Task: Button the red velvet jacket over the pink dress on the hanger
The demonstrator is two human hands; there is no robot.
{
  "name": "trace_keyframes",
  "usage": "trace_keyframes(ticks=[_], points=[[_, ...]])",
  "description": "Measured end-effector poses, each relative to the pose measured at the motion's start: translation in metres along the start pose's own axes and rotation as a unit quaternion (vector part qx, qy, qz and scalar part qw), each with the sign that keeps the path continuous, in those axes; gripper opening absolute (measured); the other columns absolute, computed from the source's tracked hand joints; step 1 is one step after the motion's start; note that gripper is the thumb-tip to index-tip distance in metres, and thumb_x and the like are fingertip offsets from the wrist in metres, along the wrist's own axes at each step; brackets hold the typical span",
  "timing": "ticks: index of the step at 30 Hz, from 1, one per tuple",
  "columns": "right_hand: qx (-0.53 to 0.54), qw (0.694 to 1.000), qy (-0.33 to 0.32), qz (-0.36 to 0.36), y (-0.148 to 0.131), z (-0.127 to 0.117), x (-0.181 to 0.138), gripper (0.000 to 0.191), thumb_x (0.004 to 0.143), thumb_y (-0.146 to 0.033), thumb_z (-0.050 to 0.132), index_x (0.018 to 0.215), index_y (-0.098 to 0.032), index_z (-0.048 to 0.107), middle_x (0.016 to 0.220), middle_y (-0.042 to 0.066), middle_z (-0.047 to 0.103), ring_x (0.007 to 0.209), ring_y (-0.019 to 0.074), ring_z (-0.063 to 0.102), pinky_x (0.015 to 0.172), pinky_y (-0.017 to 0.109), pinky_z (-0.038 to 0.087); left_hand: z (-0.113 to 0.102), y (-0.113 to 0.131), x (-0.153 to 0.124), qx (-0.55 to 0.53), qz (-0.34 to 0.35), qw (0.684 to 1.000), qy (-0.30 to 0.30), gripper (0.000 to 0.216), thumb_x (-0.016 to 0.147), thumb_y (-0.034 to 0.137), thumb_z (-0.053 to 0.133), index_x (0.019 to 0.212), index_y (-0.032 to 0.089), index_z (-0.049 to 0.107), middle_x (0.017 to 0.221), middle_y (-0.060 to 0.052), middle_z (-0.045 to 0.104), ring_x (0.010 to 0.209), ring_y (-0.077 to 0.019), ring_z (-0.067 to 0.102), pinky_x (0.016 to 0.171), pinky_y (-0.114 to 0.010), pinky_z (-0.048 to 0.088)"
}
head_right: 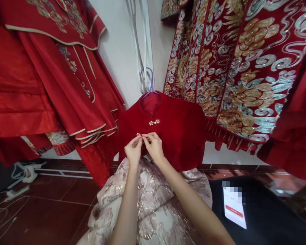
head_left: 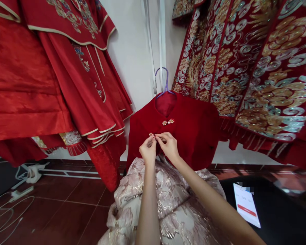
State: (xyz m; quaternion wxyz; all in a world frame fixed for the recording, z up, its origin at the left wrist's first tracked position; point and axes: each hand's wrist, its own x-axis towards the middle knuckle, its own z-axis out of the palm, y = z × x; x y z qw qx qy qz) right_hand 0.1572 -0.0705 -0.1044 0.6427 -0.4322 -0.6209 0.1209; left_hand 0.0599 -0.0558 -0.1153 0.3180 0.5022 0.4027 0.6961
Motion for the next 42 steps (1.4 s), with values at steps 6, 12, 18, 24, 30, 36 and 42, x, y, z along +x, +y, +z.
trace_keyframes(ticks=[6,12,18,24,30,36,42], points=[[-0.043,0.999,0.012,-0.026,0.003,0.002,0.0,0.023,0.087,-0.028,0.053,0.099,-0.021,0.071,0.095,0.006,0.06,0.076,0.0137,0.062,0.077,0.029,0.054,-0.009,0.014,0.006,0.099,0.013,0.994,-0.043,0.019,0.071,0.022,0.067,0.088,0.015,0.073,0.085,-0.008,0.074,0.076,-0.0193,0.07,0.08,-0.034,0.056],[-0.036,0.999,0.015,-0.019,0.002,0.004,0.007,0.023,0.087,-0.03,0.054,0.097,-0.02,0.071,0.096,0.007,0.062,0.077,0.0147,0.063,0.077,0.03,0.055,-0.013,0.021,0.012,0.131,0.025,0.989,-0.071,0.013,0.07,0.021,0.067,0.081,0.016,0.072,0.076,-0.006,0.073,0.071,-0.019,0.07,0.076,-0.033,0.056],[0.146,0.981,-0.073,0.103,-0.006,-0.025,-0.01,0.032,0.087,-0.039,0.052,0.11,-0.021,0.065,0.108,0.006,0.067,0.088,0.0179,0.068,0.08,0.033,0.058,-0.008,-0.021,0.0,-0.016,-0.017,0.999,-0.022,0.016,0.077,0.021,0.058,0.088,0.013,0.065,0.089,-0.009,0.071,0.084,-0.0167,0.068,0.084,-0.032,0.052],[0.131,0.958,-0.063,0.245,0.019,-0.067,-0.061,0.04,0.081,-0.047,0.057,0.107,-0.017,0.064,0.105,0.011,0.068,0.086,0.0207,0.068,0.068,0.034,0.06,-0.014,-0.044,-0.03,0.132,0.033,0.99,-0.024,0.014,0.083,0.021,0.05,0.091,0.016,0.06,0.093,-0.007,0.068,0.089,-0.0166,0.064,0.088,-0.032,0.047],[0.091,0.969,-0.038,0.228,0.054,-0.043,-0.072,0.038,0.077,-0.042,0.057,0.107,-0.018,0.057,0.113,0.013,0.061,0.097,0.0216,0.063,0.074,0.036,0.058,-0.013,-0.032,-0.04,0.245,0.02,0.966,-0.081,0.024,0.077,0.016,0.054,0.101,0.017,0.056,0.093,-0.006,0.066,0.084,-0.0162,0.063,0.081,-0.03,0.048],[0.155,0.962,-0.041,0.222,0.063,-0.018,-0.083,0.035,0.07,-0.036,0.064,0.099,-0.019,0.056,0.094,0.007,0.064,0.091,0.0177,0.063,0.087,0.036,0.052,-0.014,-0.013,-0.055,0.41,0.039,0.9,-0.143,0.016,0.083,0.019,0.047,0.094,0.014,0.058,0.098,-0.013,0.065,0.097,-0.0256,0.059,0.089,-0.04,0.043],[0.238,0.92,-0.036,0.308,0.042,-0.023,-0.077,0.044,0.055,-0.031,0.076,0.093,-0.018,0.057,0.079,0.002,0.065,0.076,0.0153,0.064,0.081,0.031,0.052,-0.016,0.003,-0.057,0.409,0.003,0.89,-0.201,0.016,0.085,0.019,0.044,0.096,0.012,0.053,0.098,-0.016,0.063,0.097,-0.0249,0.059,0.087,-0.036,0.043]])
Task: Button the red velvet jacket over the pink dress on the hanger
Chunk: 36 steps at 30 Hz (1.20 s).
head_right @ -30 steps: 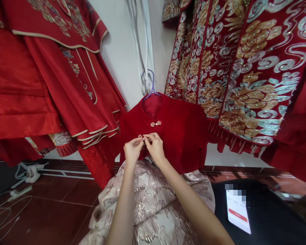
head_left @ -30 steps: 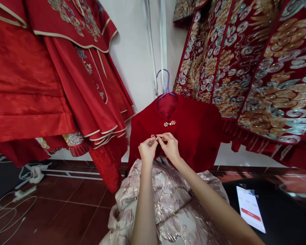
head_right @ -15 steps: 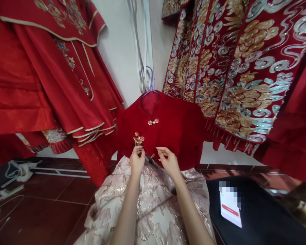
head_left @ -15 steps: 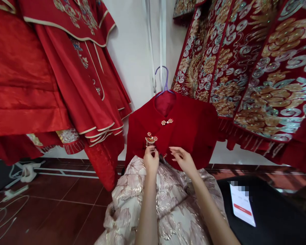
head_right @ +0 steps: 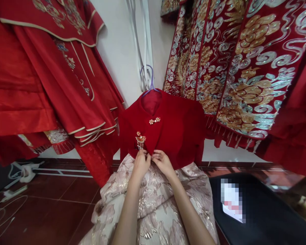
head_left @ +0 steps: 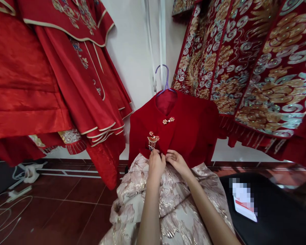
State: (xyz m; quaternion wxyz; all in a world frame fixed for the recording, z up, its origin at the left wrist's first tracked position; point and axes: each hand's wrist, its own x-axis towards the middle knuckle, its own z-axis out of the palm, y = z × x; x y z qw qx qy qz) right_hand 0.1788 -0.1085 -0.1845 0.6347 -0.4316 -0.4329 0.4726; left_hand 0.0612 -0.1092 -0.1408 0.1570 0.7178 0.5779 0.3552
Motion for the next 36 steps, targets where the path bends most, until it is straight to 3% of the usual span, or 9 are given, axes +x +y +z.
trace_keyframes(ticks=[6,12,17,21,24,27,30,33,36], points=[[0.073,0.993,-0.038,0.086,-0.024,0.004,-0.01,0.046,0.049,-0.03,0.083,0.087,-0.016,0.06,0.071,0.0,0.067,0.067,0.0127,0.064,0.073,0.026,0.052,-0.008,0.01,-0.004,-0.063,-0.03,0.997,-0.016,0.015,0.086,0.019,0.041,0.097,0.012,0.049,0.099,-0.017,0.063,0.097,-0.0254,0.061,0.087,-0.036,0.043],[0.089,0.993,-0.061,0.04,-0.056,0.002,-0.019,0.038,0.052,-0.032,0.084,0.078,-0.017,0.06,0.069,-0.002,0.066,0.061,0.01,0.062,0.066,0.024,0.053,-0.029,0.021,-0.004,-0.2,-0.03,0.979,-0.011,0.012,0.083,0.023,0.048,0.094,0.018,0.046,0.084,-0.007,0.063,0.082,-0.0174,0.062,0.079,-0.03,0.047],[-0.02,0.999,-0.048,0.008,-0.082,-0.024,-0.024,0.033,0.058,-0.035,0.081,0.077,-0.016,0.063,0.081,0.005,0.071,0.072,0.0148,0.066,0.073,0.029,0.055,-0.015,0.013,-0.003,-0.181,-0.003,0.983,-0.03,0.014,0.078,0.021,0.055,0.089,0.018,0.049,0.081,-0.005,0.062,0.075,-0.0148,0.061,0.074,-0.027,0.047],[-0.156,0.988,-0.012,0.002,-0.095,-0.044,-0.03,0.029,0.06,-0.037,0.077,0.077,-0.016,0.065,0.078,0.008,0.072,0.066,0.0172,0.066,0.066,0.031,0.055,0.0,0.01,-0.009,-0.123,0.029,0.988,-0.089,0.015,0.073,0.017,0.058,0.086,0.018,0.05,0.087,-0.008,0.064,0.079,-0.0172,0.062,0.074,-0.029,0.047],[-0.199,0.98,-0.024,-0.004,-0.102,-0.046,-0.036,0.028,0.061,-0.038,0.075,0.077,-0.017,0.066,0.076,0.008,0.072,0.063,0.0179,0.066,0.064,0.032,0.056,0.002,0.018,-0.014,-0.071,0.049,0.992,-0.091,0.021,0.07,0.016,0.061,0.088,0.018,0.052,0.088,-0.009,0.065,0.081,-0.0213,0.063,0.074,-0.031,0.047],[-0.184,0.981,-0.064,-0.005,-0.1,-0.036,-0.038,0.027,0.063,-0.04,0.073,0.077,-0.018,0.067,0.076,0.007,0.072,0.063,0.0182,0.066,0.064,0.033,0.057,0.007,0.023,-0.016,-0.06,0.038,0.996,-0.057,0.032,0.072,0.017,0.059,0.104,0.017,0.054,0.097,-0.013,0.067,0.088,-0.0251,0.064,0.075,-0.032,0.047],[-0.179,0.981,-0.077,-0.011,-0.084,-0.022,-0.033,0.026,0.065,-0.039,0.071,0.078,-0.017,0.068,0.076,0.007,0.072,0.063,0.0177,0.066,0.063,0.031,0.057,0.016,0.018,-0.016,-0.068,0.011,0.998,-0.014,0.053,0.073,0.012,0.055,0.125,0.014,0.046,0.103,-0.016,0.067,0.094,-0.0264,0.064,0.077,-0.032,0.046],[-0.216,0.976,-0.035,-0.015,-0.06,-0.011,-0.026,0.024,0.068,-0.038,0.069,0.081,-0.018,0.07,0.076,0.006,0.072,0.063,0.0182,0.067,0.059,0.029,0.056,0.023,0.007,-0.015,-0.029,-0.022,0.999,0.023,0.056,0.077,0.015,0.053,0.131,0.011,0.041,0.094,-0.016,0.069,0.087,-0.0278,0.066,0.074,-0.033,0.046],[-0.262,0.964,0.022,-0.042,-0.042,-0.006,-0.019,0.021,0.071,-0.038,0.066,0.08,-0.019,0.069,0.073,0.005,0.072,0.063,0.019,0.067,0.056,0.028,0.054,0.025,0.001,-0.014,0.031,-0.037,0.999,0.022,0.047,0.081,0.022,0.052,0.126,0.012,0.047,0.086,-0.015,0.071,0.081,-0.029,0.067,0.07,-0.033,0.045]])
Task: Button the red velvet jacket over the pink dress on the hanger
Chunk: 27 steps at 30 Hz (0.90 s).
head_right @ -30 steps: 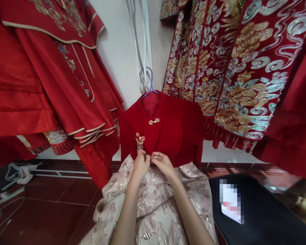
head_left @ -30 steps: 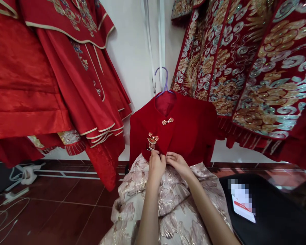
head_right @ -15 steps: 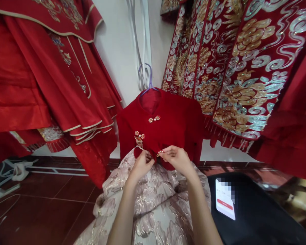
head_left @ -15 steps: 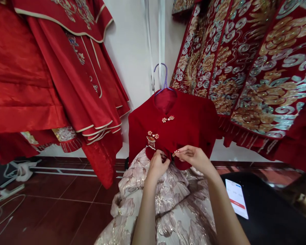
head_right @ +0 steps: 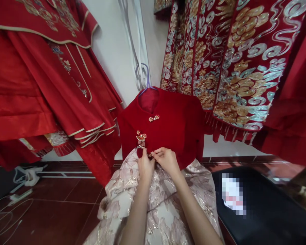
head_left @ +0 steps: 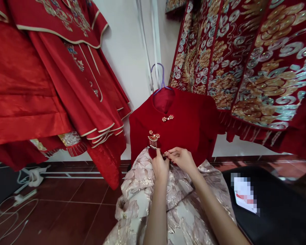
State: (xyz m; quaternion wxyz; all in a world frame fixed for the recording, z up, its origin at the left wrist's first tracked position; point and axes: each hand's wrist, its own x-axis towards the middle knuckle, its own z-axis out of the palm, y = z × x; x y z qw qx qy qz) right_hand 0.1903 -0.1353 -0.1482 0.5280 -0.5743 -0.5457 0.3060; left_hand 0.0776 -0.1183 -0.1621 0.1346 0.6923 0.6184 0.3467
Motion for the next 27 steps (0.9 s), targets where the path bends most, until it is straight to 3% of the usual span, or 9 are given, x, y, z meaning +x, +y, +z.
trace_keyframes(ticks=[5,9,19,25,27], points=[[-0.043,0.997,0.06,-0.031,0.013,0.001,0.005,0.02,0.072,-0.037,0.063,0.078,-0.019,0.067,0.071,0.005,0.071,0.065,0.0195,0.068,0.057,0.026,0.053,0.0,0.002,0.001,-0.012,0.012,1.0,0.001,0.021,0.086,0.029,0.052,0.104,0.02,0.059,0.083,-0.008,0.072,0.077,-0.0236,0.068,0.067,-0.029,0.043],[-0.047,0.994,0.094,-0.025,0.022,-0.004,0.009,0.021,0.072,-0.039,0.062,0.078,-0.019,0.065,0.071,0.007,0.071,0.063,0.0202,0.068,0.057,0.027,0.053,0.002,0.003,0.0,-0.045,0.033,0.998,0.018,0.018,0.089,0.036,0.049,0.095,0.023,0.06,0.079,-0.003,0.071,0.072,-0.0195,0.067,0.064,-0.026,0.041],[-0.037,0.997,0.064,-0.037,0.024,-0.006,0.011,0.023,0.072,-0.04,0.063,0.079,-0.018,0.065,0.071,0.006,0.071,0.062,0.0187,0.067,0.058,0.027,0.052,0.001,-0.001,0.001,-0.079,0.046,0.996,0.018,0.017,0.086,0.032,0.053,0.098,0.022,0.059,0.078,-0.001,0.07,0.068,-0.0161,0.064,0.064,-0.024,0.041],[-0.057,0.995,0.066,-0.054,0.025,-0.005,0.01,0.023,0.075,-0.04,0.062,0.082,-0.018,0.064,0.073,0.005,0.07,0.063,0.0172,0.066,0.061,0.027,0.052,0.001,-0.004,0.004,-0.149,0.069,0.985,0.044,0.011,0.081,0.026,0.056,0.09,0.019,0.058,0.088,-0.003,0.069,0.084,-0.0161,0.064,0.078,-0.027,0.044],[-0.064,0.993,0.072,-0.061,0.024,-0.003,0.01,0.022,0.076,-0.04,0.062,0.082,-0.019,0.064,0.074,0.005,0.07,0.064,0.0173,0.066,0.063,0.027,0.052,0.002,-0.006,0.006,-0.157,0.072,0.984,0.041,0.012,0.081,0.026,0.056,0.089,0.018,0.058,0.091,-0.004,0.068,0.081,-0.0156,0.063,0.077,-0.027,0.045]])
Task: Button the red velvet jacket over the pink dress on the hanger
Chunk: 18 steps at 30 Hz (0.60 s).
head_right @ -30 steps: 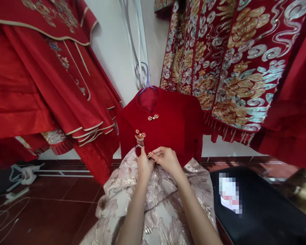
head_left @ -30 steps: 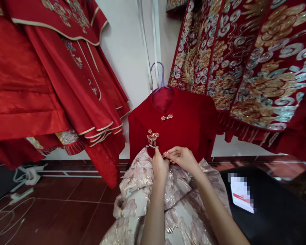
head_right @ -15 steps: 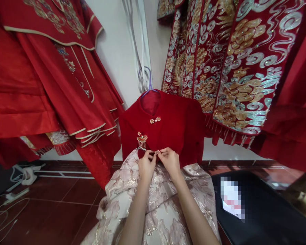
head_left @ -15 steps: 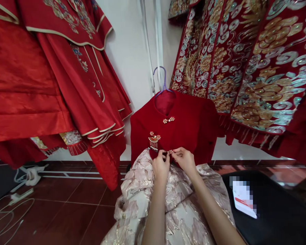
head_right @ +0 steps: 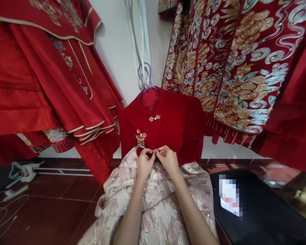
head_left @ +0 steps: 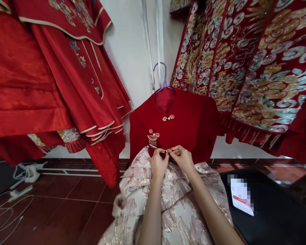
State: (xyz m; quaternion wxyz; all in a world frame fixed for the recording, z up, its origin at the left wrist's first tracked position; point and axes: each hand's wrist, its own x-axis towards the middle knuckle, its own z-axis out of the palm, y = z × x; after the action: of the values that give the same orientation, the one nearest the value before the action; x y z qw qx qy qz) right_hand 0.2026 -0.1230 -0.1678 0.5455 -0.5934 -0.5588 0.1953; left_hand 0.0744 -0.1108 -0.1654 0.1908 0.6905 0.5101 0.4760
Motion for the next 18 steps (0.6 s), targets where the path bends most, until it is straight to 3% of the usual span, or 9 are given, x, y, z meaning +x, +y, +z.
trace_keyframes(ticks=[6,18], points=[[-0.002,1.0,-0.01,-0.012,-0.005,-0.0017,-0.0002,0.021,0.076,-0.039,0.062,0.081,-0.019,0.064,0.074,0.005,0.07,0.065,0.0168,0.065,0.065,0.028,0.053,0.0005,-0.0024,0.0016,-0.018,-0.027,0.999,-0.017,0.013,0.079,0.027,0.057,0.089,0.017,0.057,0.088,-0.002,0.068,0.056,-0.0091,0.055,0.061,-0.023,0.042],[0.009,1.0,-0.019,-0.02,-0.0039,-0.0049,0.0007,0.023,0.076,-0.041,0.063,0.08,-0.019,0.065,0.073,0.005,0.07,0.065,0.0175,0.065,0.064,0.028,0.052,-0.0007,-0.0005,0.0022,-0.071,-0.046,0.996,-0.021,0.015,0.076,0.029,0.059,0.084,0.016,0.06,0.079,-0.001,0.068,0.059,-0.0093,0.057,0.06,-0.021,0.044]])
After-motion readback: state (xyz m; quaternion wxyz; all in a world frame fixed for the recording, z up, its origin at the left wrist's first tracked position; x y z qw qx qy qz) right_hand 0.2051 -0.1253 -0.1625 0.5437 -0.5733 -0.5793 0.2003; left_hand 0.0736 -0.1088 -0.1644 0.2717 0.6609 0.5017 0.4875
